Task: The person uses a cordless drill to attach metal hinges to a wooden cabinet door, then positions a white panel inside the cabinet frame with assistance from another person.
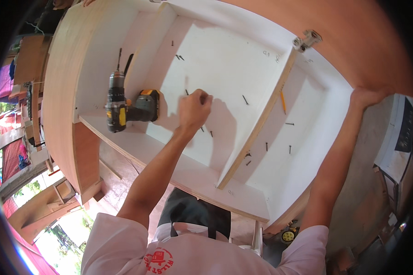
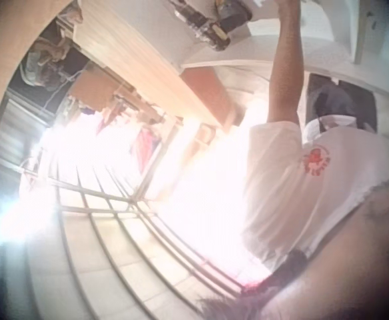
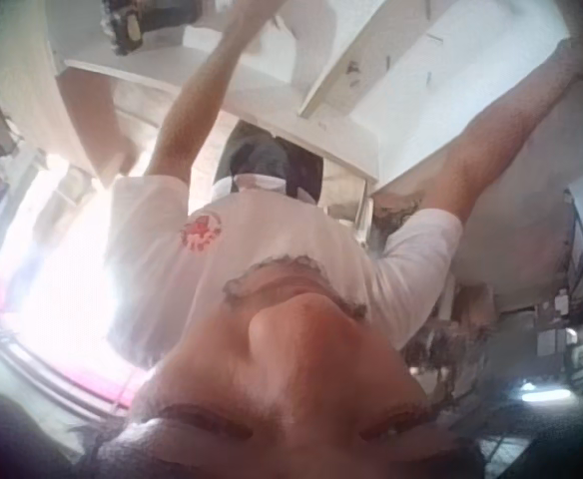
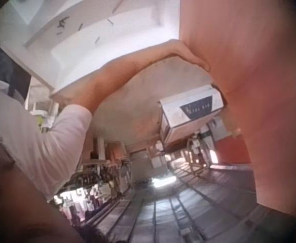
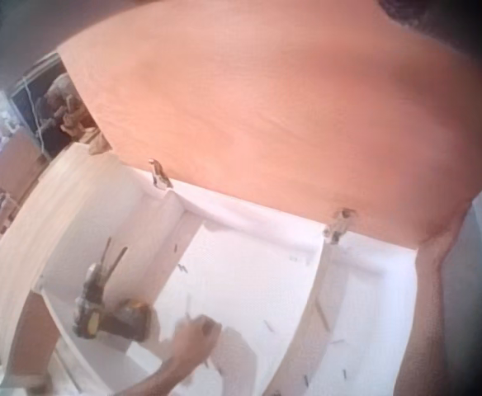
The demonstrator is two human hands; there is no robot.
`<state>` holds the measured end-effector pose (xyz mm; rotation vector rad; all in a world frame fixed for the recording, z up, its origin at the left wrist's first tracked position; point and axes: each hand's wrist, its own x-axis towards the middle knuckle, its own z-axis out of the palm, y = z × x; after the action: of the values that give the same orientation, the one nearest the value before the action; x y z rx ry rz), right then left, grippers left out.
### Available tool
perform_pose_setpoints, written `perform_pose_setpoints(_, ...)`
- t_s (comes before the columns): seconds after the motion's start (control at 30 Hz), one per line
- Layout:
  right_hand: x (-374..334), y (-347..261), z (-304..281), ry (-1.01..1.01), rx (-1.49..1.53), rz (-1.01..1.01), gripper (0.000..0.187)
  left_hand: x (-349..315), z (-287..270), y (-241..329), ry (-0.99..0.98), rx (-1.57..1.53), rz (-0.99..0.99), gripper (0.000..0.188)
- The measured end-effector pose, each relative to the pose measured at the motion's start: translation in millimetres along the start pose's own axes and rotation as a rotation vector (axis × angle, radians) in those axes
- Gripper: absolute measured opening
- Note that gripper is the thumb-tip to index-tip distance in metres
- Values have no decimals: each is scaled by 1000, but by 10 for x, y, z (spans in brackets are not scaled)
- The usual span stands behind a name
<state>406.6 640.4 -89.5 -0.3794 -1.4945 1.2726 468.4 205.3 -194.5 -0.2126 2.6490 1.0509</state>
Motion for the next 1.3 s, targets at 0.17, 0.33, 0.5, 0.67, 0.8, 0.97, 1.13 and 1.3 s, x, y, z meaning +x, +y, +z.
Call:
perform_pose_setpoints(0.17, -36, -23, -14, 4, -2, 70, 85, -28, 663, 395, -140, 135, 30, 35)
perform_pose_setpoints(0.33, -27, -18, -82, -136, 32, 47, 90, -46, 980, 518, -11, 197, 69, 27)
perform_pose_setpoints(0.5, 56, 94, -101, -138, 47, -8, 91, -89, 1052, 422, 46, 194, 70, 23)
perform_pose_setpoints(0.67, 65, 32, -92, -176, -48, 6, 104, -184, 705, 585, 197, -337, -200, 21)
perform_pose_setpoints(0.8, -121, -193, -188, -129, -276, 287, 114, -458, 626, 1184, 363, -660, -92, 23)
perform_pose_setpoints(0.97, -171, -241, -56, -77, -297, 294, 116, -432, 971, 2012, 91, -727, 68, 31)
perform_pose_setpoints(1.13, -152, -113, 23, -175, -17, 12, 103, 179, 1205, 2347, -41, -782, 84, 30)
perform_pose_setpoints(1.3, -42, 23, 20, -70, -8, 46, 89, 387, 1456, 2339, -65, -874, 77, 32)
